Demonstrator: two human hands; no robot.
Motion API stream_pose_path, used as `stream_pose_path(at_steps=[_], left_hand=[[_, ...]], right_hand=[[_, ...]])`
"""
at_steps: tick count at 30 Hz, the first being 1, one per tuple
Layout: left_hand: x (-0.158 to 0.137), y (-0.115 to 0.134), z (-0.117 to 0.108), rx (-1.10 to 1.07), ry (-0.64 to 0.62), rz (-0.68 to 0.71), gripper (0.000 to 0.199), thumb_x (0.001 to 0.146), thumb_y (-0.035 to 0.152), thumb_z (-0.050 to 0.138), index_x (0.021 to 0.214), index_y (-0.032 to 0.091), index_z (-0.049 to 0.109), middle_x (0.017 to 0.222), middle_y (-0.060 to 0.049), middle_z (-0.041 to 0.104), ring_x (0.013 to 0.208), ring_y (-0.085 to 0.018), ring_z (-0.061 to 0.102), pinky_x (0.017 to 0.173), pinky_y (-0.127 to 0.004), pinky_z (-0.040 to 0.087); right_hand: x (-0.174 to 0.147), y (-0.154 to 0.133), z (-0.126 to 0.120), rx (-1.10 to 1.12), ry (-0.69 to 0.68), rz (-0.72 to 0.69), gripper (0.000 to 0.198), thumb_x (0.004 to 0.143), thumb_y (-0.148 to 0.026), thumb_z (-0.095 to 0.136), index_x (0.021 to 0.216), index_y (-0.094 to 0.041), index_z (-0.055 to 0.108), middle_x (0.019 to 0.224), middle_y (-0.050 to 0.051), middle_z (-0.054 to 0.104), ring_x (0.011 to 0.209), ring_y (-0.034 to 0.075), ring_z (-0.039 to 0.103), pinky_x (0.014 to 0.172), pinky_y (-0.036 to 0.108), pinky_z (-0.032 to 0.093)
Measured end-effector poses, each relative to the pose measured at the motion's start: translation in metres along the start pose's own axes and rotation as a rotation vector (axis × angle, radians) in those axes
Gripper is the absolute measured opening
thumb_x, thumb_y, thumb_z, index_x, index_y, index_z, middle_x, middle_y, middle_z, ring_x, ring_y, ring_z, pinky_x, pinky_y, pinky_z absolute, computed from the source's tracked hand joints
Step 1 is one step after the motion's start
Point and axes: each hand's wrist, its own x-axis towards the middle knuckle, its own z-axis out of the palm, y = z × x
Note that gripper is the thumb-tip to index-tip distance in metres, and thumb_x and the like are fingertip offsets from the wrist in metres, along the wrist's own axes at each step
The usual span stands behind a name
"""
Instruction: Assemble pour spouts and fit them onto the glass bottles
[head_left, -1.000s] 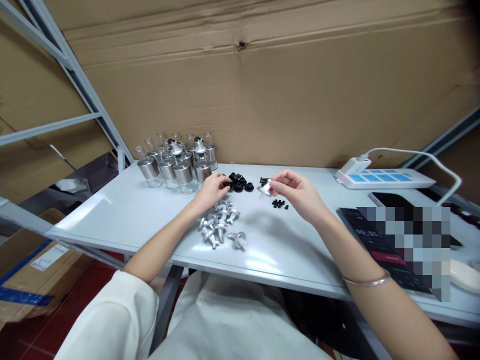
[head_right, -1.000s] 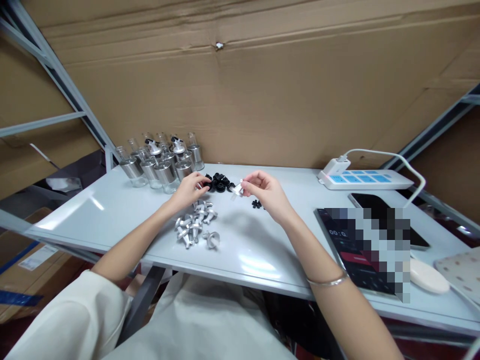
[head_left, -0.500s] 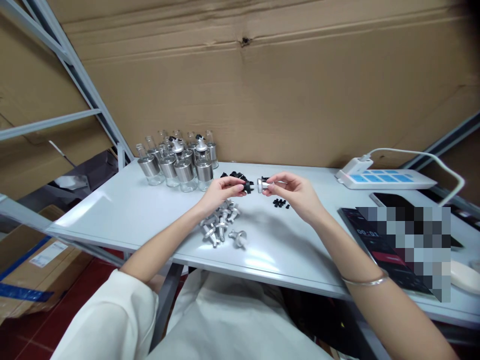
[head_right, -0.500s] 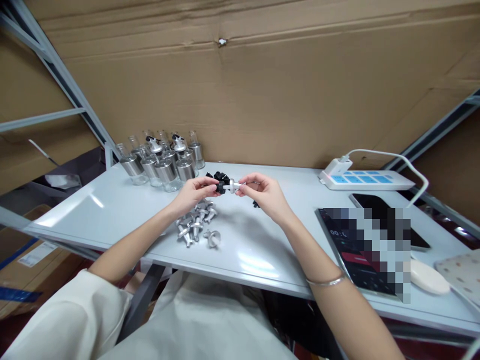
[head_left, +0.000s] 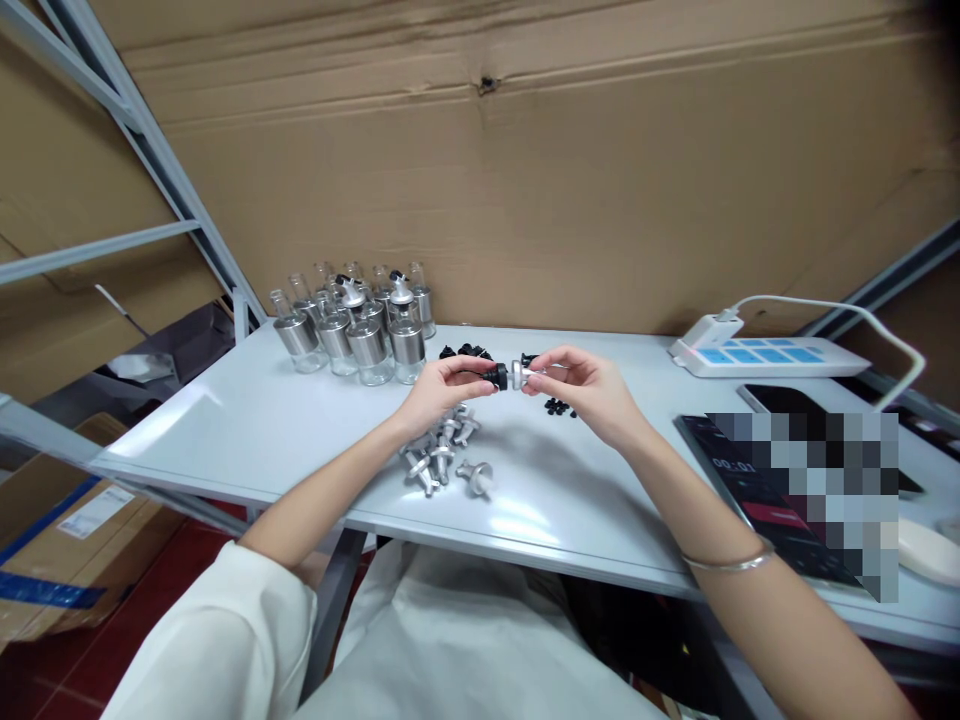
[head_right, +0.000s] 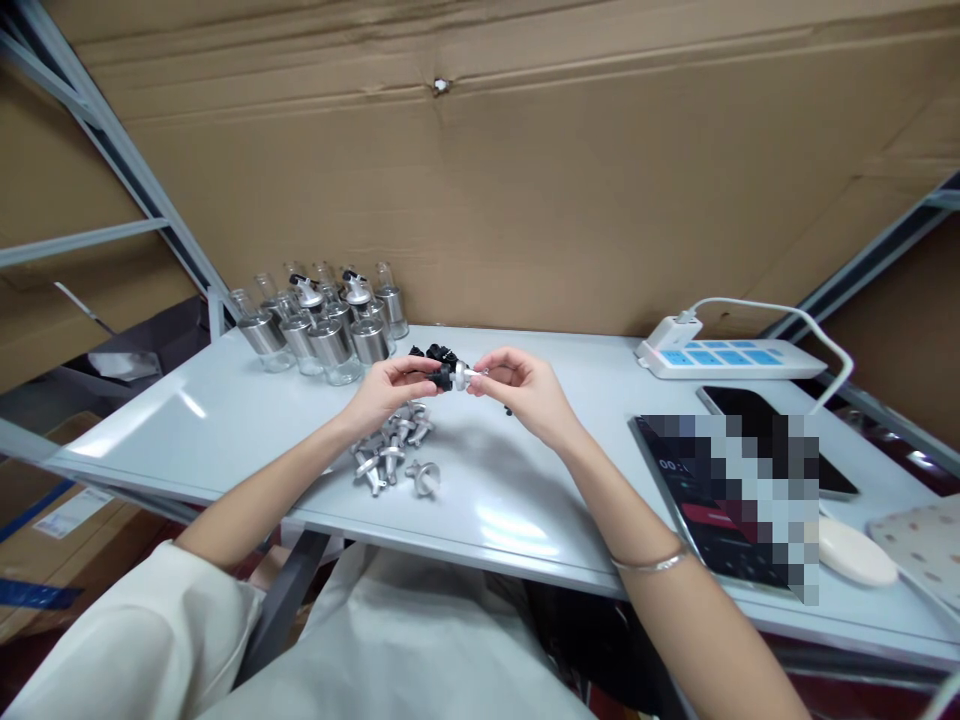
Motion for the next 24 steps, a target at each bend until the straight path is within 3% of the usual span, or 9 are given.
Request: stream_pose_path(at_steps=[9,17,24], left_hand=[[-0.003,-0.004,0.005,-0.021,0.004,0.128,0.04,0.06,0.03,0.081,0.087,0.014,0.057,0.085,-0.002,0.065,0.075,-0.012,0.065,0.079,-0.031,0.053],[-0.002,-0.01,0.007,-0.064,0.011,0.082,0.041,0.059,0.032,0.082,0.09,0.013,0.062,0.086,-0.002,0.066,0.072,-0.012,0.065,0.077,-0.031,0.053],[-0.002,-0.009,0.004,0.0,0.031,0.051,0.039,0.054,0.028,0.084,0.087,0.012,0.067,0.083,-0.002,0.068,0.073,-0.011,0.062,0.075,-0.029,0.051]], right_hand=[[0.001,0.001,0.002,-0.076,-0.05,0.014,0.042,0.058,-0.052,0.079,0.077,-0.018,0.065,0.068,0.003,0.066,0.061,0.015,0.06,0.065,0.032,0.049],[0.001,0.0,0.005,-0.054,-0.118,0.011,0.042,0.06,-0.051,0.078,0.076,-0.018,0.058,0.071,0.002,0.067,0.058,0.015,0.063,0.059,0.03,0.047],[-0.002,0.002,0.003,-0.094,-0.128,-0.017,0.038,0.062,-0.049,0.078,0.074,-0.018,0.059,0.057,0.0,0.064,0.053,0.013,0.059,0.056,0.028,0.043]])
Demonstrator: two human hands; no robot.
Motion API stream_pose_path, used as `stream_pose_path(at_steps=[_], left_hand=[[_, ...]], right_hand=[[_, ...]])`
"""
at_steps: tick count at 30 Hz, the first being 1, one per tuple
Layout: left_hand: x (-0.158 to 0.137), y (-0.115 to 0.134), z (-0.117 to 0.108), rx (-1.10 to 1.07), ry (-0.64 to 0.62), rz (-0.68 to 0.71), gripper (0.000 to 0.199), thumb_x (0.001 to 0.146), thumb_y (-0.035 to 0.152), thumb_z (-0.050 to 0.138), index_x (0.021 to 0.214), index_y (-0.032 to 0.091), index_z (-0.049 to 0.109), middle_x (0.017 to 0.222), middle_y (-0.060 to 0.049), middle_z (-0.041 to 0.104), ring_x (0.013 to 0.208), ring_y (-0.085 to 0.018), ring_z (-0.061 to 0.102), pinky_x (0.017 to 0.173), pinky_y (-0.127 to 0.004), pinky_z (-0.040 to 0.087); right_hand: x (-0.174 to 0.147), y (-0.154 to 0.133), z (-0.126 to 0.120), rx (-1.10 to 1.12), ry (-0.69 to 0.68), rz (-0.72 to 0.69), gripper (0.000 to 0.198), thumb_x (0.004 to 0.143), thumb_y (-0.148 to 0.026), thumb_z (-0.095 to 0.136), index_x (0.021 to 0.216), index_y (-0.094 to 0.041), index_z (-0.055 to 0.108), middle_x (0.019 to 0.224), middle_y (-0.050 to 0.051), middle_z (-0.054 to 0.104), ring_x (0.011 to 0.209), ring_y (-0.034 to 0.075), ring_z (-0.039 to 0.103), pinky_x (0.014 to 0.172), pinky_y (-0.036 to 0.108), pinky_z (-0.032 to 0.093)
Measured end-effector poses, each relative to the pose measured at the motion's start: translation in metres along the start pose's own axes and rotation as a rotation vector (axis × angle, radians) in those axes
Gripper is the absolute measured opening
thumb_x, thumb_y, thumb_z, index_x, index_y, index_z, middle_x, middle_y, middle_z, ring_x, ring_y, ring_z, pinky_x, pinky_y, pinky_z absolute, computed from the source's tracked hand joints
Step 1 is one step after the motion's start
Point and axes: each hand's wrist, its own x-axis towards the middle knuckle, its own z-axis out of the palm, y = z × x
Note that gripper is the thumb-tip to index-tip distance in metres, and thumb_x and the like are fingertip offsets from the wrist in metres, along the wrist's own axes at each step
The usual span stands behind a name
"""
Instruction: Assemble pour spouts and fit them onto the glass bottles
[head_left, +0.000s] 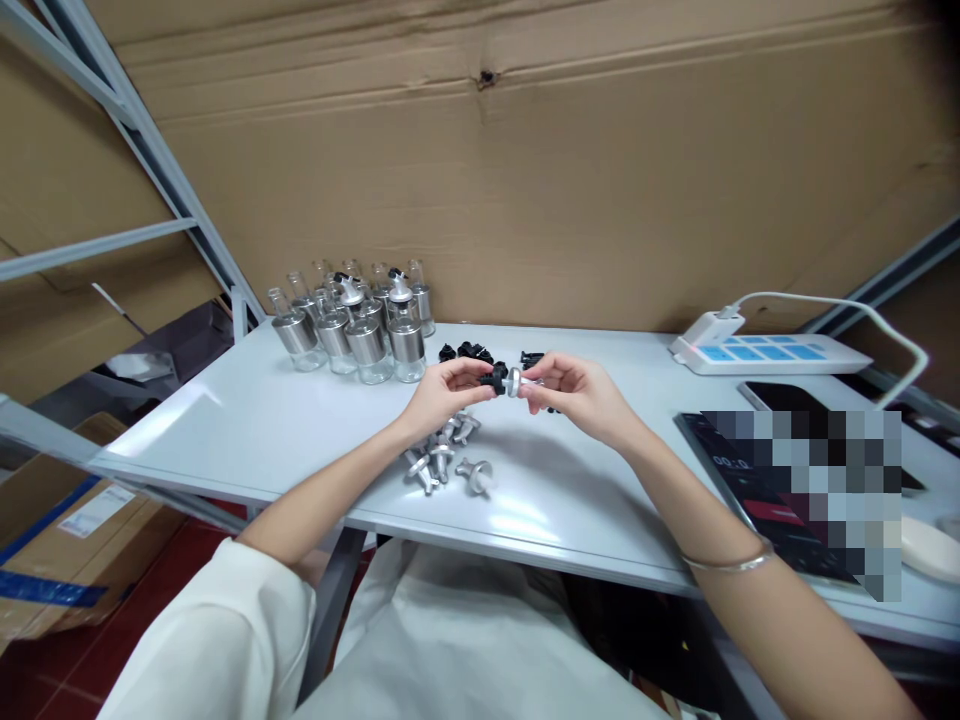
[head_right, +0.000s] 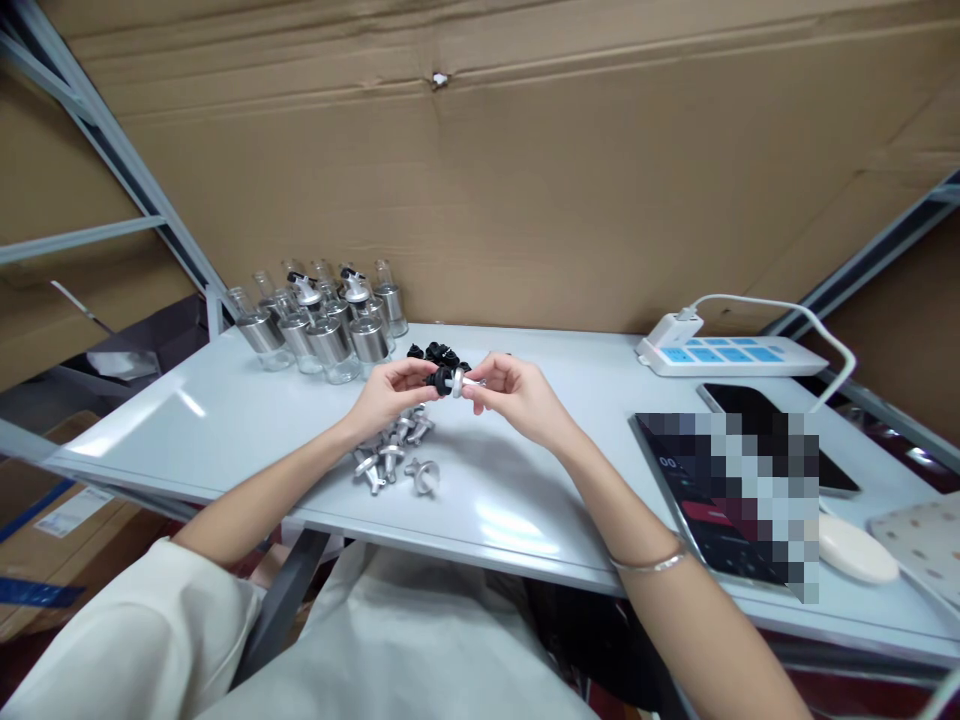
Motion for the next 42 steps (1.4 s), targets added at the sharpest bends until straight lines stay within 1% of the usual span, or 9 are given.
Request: stream_pose_path(at_steps=[6,10,14,17,23,29,32,38,42], left_hand=[[-0.002,0.004,0.001,0.087,-0.019,0.0,0.039,0.056,0.03,0.083,0.088,0.012,0.069,0.075,-0.002,0.067,0.07,-0.011,0.061,0.07,-0.027,0.05],[-0.004,0.007,0.002,0.094,-0.017,0.011,0.037,0.055,0.03,0.083,0.085,0.012,0.07,0.075,-0.002,0.067,0.069,-0.011,0.061,0.069,-0.027,0.051],[-0.006,0.009,0.003,0.085,-0.02,0.07,0.033,0.055,0.029,0.082,0.081,0.013,0.071,0.08,-0.003,0.066,0.069,-0.01,0.061,0.067,-0.025,0.052],[-0.006,0.008,0.004,0.078,-0.048,0.097,0.03,0.055,0.028,0.082,0.078,0.013,0.071,0.08,-0.003,0.066,0.069,-0.01,0.061,0.066,-0.024,0.053],[-0.006,0.006,0.004,0.081,-0.07,0.098,0.028,0.055,0.025,0.082,0.078,0.012,0.072,0.076,-0.002,0.065,0.068,-0.01,0.062,0.064,-0.023,0.053],[-0.009,0.009,0.002,0.143,-0.133,0.143,0.023,0.059,0.025,0.08,0.078,0.013,0.073,0.077,-0.002,0.064,0.067,-0.009,0.06,0.065,-0.023,0.051],[-0.008,0.009,0.002,0.182,-0.142,0.152,0.022,0.06,0.025,0.08,0.078,0.014,0.073,0.076,-0.002,0.063,0.065,-0.009,0.058,0.062,-0.023,0.05],[-0.01,0.008,0.003,0.211,-0.113,0.164,0.026,0.064,0.03,0.078,0.083,0.013,0.072,0.08,-0.003,0.064,0.067,-0.009,0.058,0.064,-0.023,0.051],[-0.011,0.014,0.003,0.16,-0.126,0.154,0.033,0.067,0.034,0.077,0.092,0.014,0.07,0.091,-0.006,0.064,0.074,-0.011,0.062,0.071,-0.025,0.053]], right_hand=[[-0.001,0.003,-0.001,-0.048,-0.029,0.002,0.038,0.063,-0.05,0.076,0.074,-0.018,0.059,0.052,0.0,0.064,0.048,0.013,0.055,0.049,0.026,0.035],[-0.002,0.004,-0.001,-0.03,-0.042,-0.004,0.035,0.065,-0.047,0.076,0.074,-0.018,0.058,0.054,0.001,0.066,0.052,0.014,0.06,0.051,0.026,0.039],[-0.002,0.002,-0.001,-0.002,-0.061,0.002,0.034,0.065,-0.044,0.078,0.072,-0.018,0.058,0.055,0.001,0.067,0.052,0.014,0.062,0.052,0.026,0.04],[-0.003,-0.001,0.0,0.0,-0.073,0.015,0.035,0.063,-0.045,0.078,0.071,-0.018,0.058,0.054,0.001,0.067,0.051,0.014,0.061,0.05,0.025,0.04],[-0.004,-0.004,0.003,0.042,-0.086,0.04,0.039,0.06,-0.048,0.08,0.067,-0.019,0.055,0.054,0.001,0.066,0.052,0.014,0.063,0.054,0.027,0.046],[-0.004,-0.001,0.006,0.025,-0.096,0.045,0.041,0.058,-0.05,0.08,0.066,-0.019,0.055,0.054,0.001,0.065,0.051,0.016,0.061,0.051,0.029,0.045],[-0.004,-0.001,0.007,0.027,-0.096,0.05,0.042,0.057,-0.051,0.08,0.065,-0.019,0.055,0.053,0.001,0.064,0.049,0.015,0.06,0.051,0.029,0.044],[-0.004,-0.004,0.005,0.061,-0.119,0.048,0.036,0.062,-0.047,0.079,0.069,-0.018,0.059,0.055,0.0,0.064,0.054,0.015,0.062,0.06,0.031,0.048],[-0.002,-0.003,0.004,0.131,-0.105,0.023,0.033,0.07,-0.047,0.074,0.079,-0.019,0.06,0.065,-0.001,0.064,0.059,0.013,0.061,0.066,0.03,0.048]])
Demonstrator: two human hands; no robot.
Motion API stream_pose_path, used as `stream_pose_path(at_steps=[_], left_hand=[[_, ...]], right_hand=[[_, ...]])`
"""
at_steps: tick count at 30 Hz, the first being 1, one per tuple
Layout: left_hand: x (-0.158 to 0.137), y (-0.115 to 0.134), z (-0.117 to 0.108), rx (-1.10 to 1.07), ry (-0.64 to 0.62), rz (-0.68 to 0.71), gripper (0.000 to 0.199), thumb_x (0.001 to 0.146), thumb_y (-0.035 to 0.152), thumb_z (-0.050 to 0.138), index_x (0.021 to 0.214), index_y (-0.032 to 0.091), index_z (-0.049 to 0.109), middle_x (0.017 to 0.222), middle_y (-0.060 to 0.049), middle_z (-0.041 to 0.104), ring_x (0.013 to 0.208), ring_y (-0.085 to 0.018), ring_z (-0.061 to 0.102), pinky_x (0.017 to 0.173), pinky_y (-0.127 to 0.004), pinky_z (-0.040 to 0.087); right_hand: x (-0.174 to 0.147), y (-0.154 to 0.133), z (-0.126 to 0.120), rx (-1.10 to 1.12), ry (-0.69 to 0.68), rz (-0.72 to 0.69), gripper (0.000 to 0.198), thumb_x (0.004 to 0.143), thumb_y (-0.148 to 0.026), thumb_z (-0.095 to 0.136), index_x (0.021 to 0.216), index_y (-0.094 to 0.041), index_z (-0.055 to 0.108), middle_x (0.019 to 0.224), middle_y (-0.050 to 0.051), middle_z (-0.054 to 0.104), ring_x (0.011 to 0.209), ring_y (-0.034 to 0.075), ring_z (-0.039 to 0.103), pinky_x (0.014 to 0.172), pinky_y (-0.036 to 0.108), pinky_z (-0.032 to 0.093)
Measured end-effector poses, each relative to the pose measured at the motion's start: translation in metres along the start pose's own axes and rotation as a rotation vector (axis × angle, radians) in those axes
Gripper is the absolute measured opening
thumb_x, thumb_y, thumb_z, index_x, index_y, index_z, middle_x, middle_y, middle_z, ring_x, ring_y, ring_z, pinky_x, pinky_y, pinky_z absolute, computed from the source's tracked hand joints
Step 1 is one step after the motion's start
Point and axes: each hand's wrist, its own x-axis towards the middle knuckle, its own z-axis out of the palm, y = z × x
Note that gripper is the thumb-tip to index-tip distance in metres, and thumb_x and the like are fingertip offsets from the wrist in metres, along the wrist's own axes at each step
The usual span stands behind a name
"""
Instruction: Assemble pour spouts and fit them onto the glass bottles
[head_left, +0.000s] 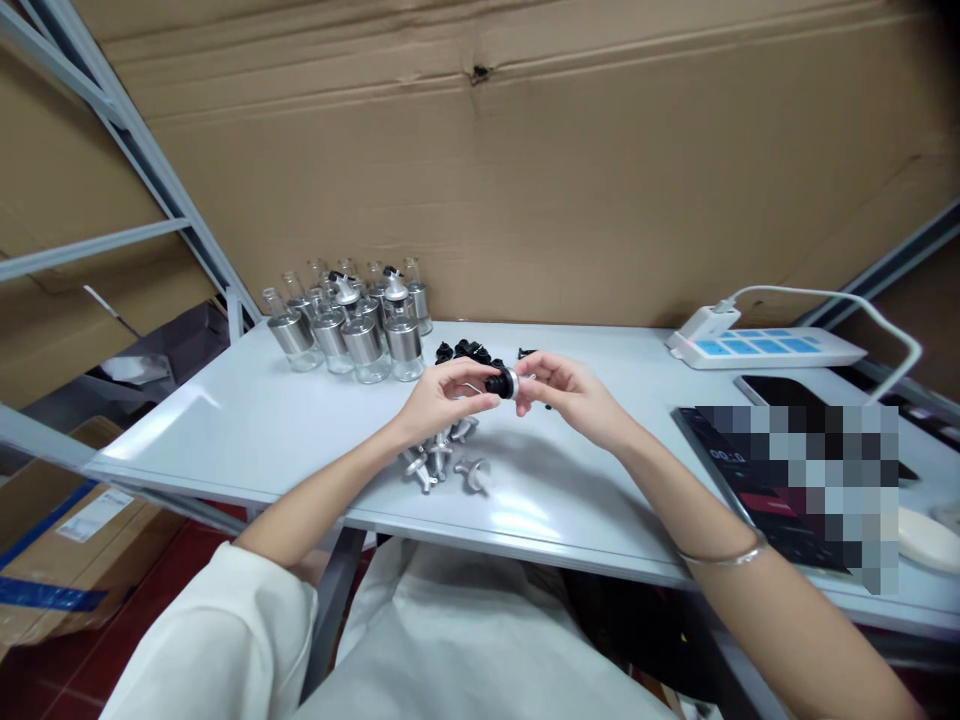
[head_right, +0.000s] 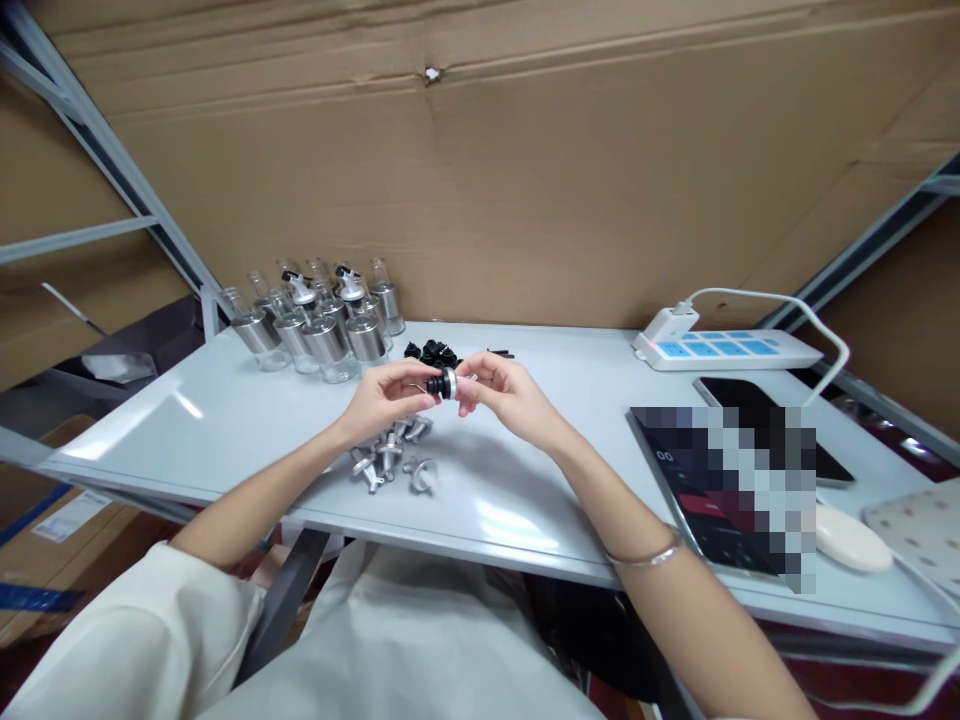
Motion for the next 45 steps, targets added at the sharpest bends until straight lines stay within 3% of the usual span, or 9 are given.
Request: stream_pose_path(at_steps=[5,8,14,25,32,38,45], left_hand=[[0.004,-0.002,-0.004,-0.159,0.006,-0.03,0.038,0.07,0.038,0.075,0.099,0.016,0.064,0.086,-0.003,0.063,0.072,-0.011,0.064,0.071,-0.026,0.053],[0.005,-0.006,-0.005,-0.239,-0.079,-0.118,0.044,0.068,0.038,0.076,0.104,0.017,0.063,0.093,-0.005,0.064,0.079,-0.014,0.066,0.075,-0.029,0.054],[0.001,-0.005,-0.001,-0.233,-0.156,-0.188,0.039,0.067,0.027,0.078,0.099,0.016,0.061,0.091,-0.003,0.066,0.083,-0.014,0.066,0.081,-0.03,0.053],[0.003,-0.009,0.004,-0.247,-0.017,-0.199,0.044,0.061,0.035,0.081,0.089,0.014,0.054,0.083,0.0,0.062,0.074,-0.01,0.064,0.074,-0.027,0.052],[0.003,-0.009,0.004,-0.193,0.004,-0.225,0.044,0.061,0.033,0.081,0.088,0.015,0.052,0.08,0.002,0.06,0.067,-0.007,0.06,0.068,-0.024,0.048],[0.002,-0.01,0.003,-0.221,-0.036,-0.252,0.044,0.063,0.035,0.08,0.091,0.015,0.053,0.082,0.0,0.063,0.073,-0.011,0.064,0.077,-0.029,0.05],[0.001,-0.002,0.004,-0.127,-0.079,-0.255,0.042,0.065,0.032,0.078,0.095,0.014,0.055,0.08,-0.001,0.064,0.071,-0.011,0.063,0.07,-0.025,0.048]], right_hand=[[0.002,0.005,-0.002,0.142,0.009,0.048,0.032,0.07,-0.048,0.072,0.084,-0.022,0.059,0.08,0.0,0.061,0.067,0.014,0.059,0.07,0.032,0.047],[0.002,0.006,-0.003,0.191,-0.021,0.088,0.03,0.07,-0.046,0.072,0.085,-0.023,0.06,0.088,0.001,0.06,0.077,0.016,0.058,0.071,0.032,0.048],[-0.001,0.008,0.001,0.102,-0.106,0.136,0.024,0.077,-0.045,0.066,0.086,-0.023,0.06,0.085,0.0,0.06,0.08,0.015,0.06,0.078,0.032,0.045],[0.005,0.014,0.004,-0.284,0.235,-0.081,0.025,0.075,-0.044,0.063,0.084,-0.021,0.064,0.09,0.005,0.059,0.084,0.018,0.055,0.071,0.032,0.046],[0.001,0.016,0.007,-0.165,0.042,-0.006,0.029,0.075,-0.042,0.064,0.092,-0.019,0.058,0.075,0.004,0.066,0.069,0.017,0.061,0.062,0.032,0.047],[0.001,0.014,0.009,-0.14,0.053,-0.002,0.029,0.072,-0.042,0.068,0.086,-0.019,0.056,0.072,0.004,0.067,0.066,0.017,0.062,0.063,0.032,0.048],[-0.001,0.015,0.009,-0.193,0.055,0.008,0.026,0.073,-0.037,0.066,0.09,-0.019,0.056,0.074,0.004,0.067,0.069,0.018,0.063,0.065,0.033,0.048]])
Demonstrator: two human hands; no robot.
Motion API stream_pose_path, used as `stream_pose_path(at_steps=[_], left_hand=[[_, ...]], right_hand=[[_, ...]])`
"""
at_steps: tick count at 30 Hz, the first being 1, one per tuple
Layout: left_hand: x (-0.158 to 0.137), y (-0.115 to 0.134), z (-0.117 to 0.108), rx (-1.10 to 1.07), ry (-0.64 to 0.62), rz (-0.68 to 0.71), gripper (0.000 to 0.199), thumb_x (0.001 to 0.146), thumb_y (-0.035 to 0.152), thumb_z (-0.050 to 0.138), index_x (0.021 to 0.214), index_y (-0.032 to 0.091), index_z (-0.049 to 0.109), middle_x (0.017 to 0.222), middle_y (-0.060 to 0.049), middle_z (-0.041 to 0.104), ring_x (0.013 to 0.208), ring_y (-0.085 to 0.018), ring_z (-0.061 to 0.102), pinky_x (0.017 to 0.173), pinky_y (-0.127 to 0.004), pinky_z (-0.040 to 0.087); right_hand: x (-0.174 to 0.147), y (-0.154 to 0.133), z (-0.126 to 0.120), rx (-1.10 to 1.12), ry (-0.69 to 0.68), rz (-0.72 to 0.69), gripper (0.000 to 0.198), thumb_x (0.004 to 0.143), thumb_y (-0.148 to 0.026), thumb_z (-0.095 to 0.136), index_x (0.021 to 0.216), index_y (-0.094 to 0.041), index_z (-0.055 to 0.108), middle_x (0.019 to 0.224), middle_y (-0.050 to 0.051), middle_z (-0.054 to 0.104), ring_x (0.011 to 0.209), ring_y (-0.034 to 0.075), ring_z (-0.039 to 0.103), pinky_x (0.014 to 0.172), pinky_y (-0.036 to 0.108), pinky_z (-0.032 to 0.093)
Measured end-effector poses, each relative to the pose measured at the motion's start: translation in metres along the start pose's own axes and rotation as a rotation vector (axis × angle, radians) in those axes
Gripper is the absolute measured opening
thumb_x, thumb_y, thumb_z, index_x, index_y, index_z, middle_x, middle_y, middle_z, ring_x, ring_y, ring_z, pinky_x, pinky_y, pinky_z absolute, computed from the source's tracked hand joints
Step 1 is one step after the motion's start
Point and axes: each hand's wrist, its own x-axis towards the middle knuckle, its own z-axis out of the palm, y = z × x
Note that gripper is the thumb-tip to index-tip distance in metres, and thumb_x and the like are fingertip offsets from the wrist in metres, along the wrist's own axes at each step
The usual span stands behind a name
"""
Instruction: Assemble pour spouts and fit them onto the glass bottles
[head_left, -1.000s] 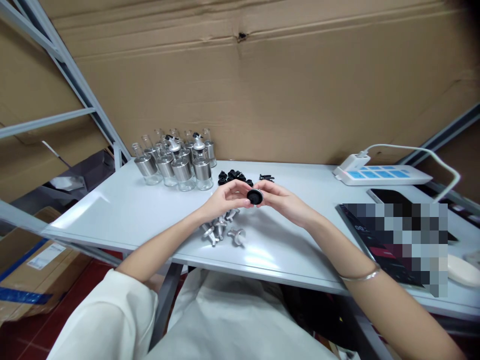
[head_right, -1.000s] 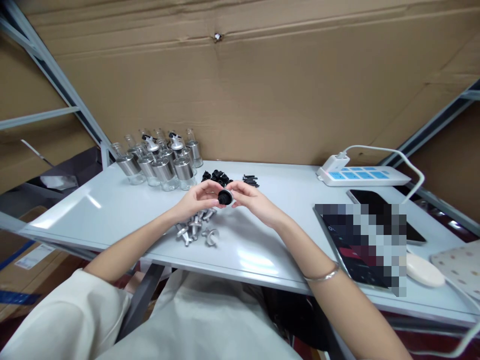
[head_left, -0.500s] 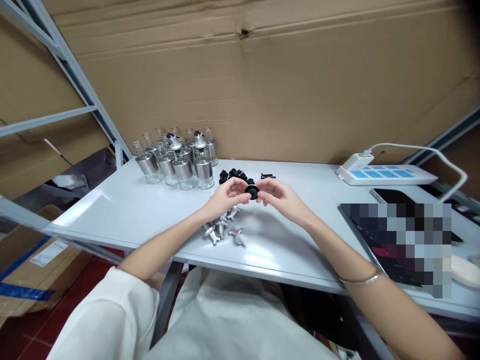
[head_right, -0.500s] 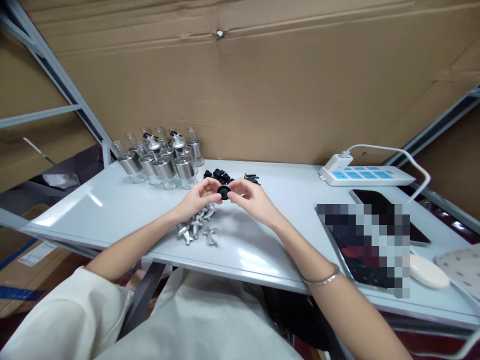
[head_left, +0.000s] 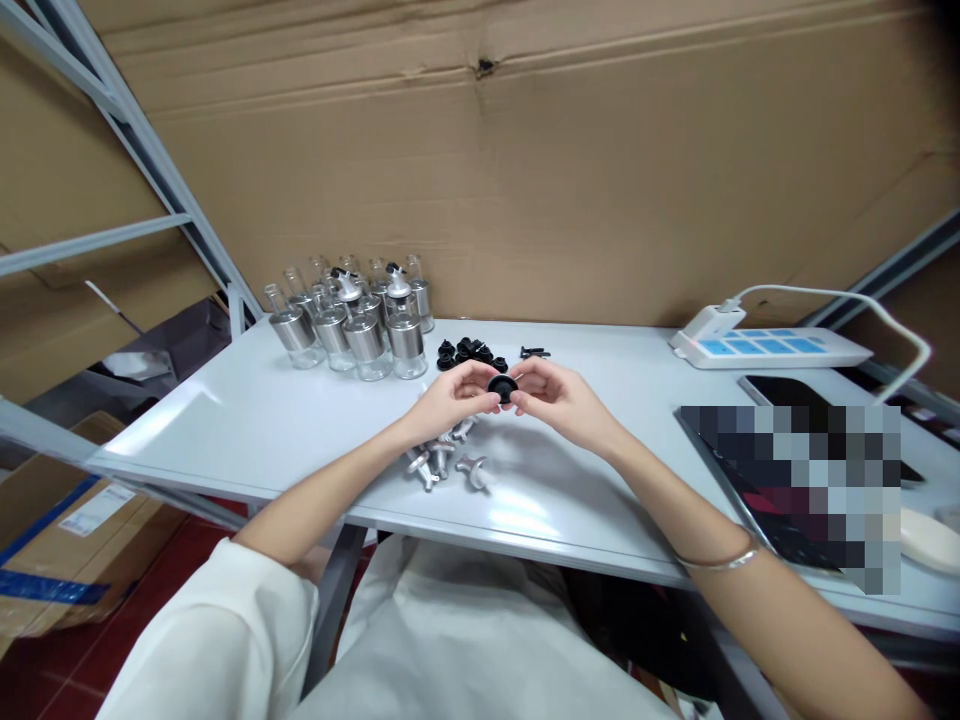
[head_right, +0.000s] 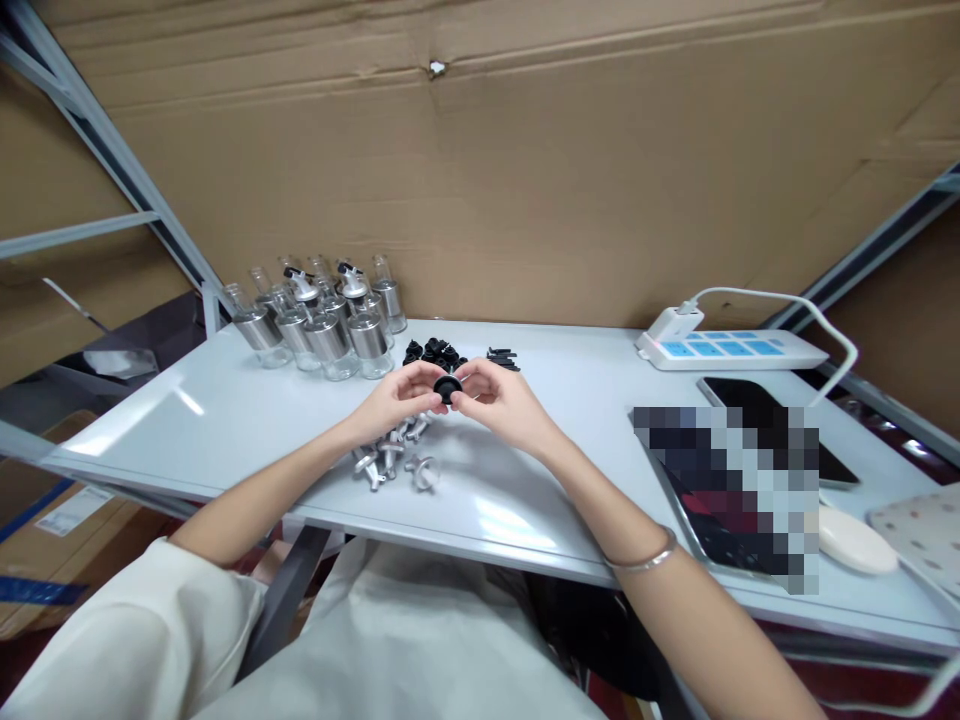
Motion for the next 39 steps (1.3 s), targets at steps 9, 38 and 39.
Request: stream_pose_path(at_steps=[9,38,39], left_hand=[[-0.004,-0.001,0.002,0.108,-0.003,0.045,0.034,0.065,0.026,0.075,0.084,0.015,0.049,0.073,0.002,0.058,0.067,-0.008,0.057,0.065,-0.022,0.043],[-0.005,-0.012,0.005,0.128,0.042,0.162,0.034,0.069,0.032,0.07,0.083,0.018,0.043,0.078,0.002,0.052,0.068,-0.008,0.051,0.066,-0.022,0.041],[-0.005,-0.012,0.005,0.098,0.03,0.158,0.036,0.07,0.036,0.071,0.084,0.018,0.043,0.079,0.002,0.052,0.068,-0.008,0.053,0.066,-0.023,0.042]], right_hand=[[-0.002,-0.005,0.003,-0.127,-0.035,-0.097,0.015,0.072,-0.026,0.06,0.086,-0.02,0.057,0.068,-0.001,0.059,0.063,0.014,0.054,0.065,0.029,0.046],[-0.002,-0.001,0.003,-0.16,-0.061,-0.193,0.02,0.072,-0.02,0.058,0.092,-0.021,0.052,0.073,-0.002,0.054,0.064,0.012,0.048,0.063,0.028,0.042],[-0.002,-0.001,0.004,-0.136,-0.065,-0.197,0.021,0.073,-0.019,0.058,0.092,-0.021,0.052,0.074,-0.001,0.056,0.064,0.012,0.049,0.063,0.028,0.043]])
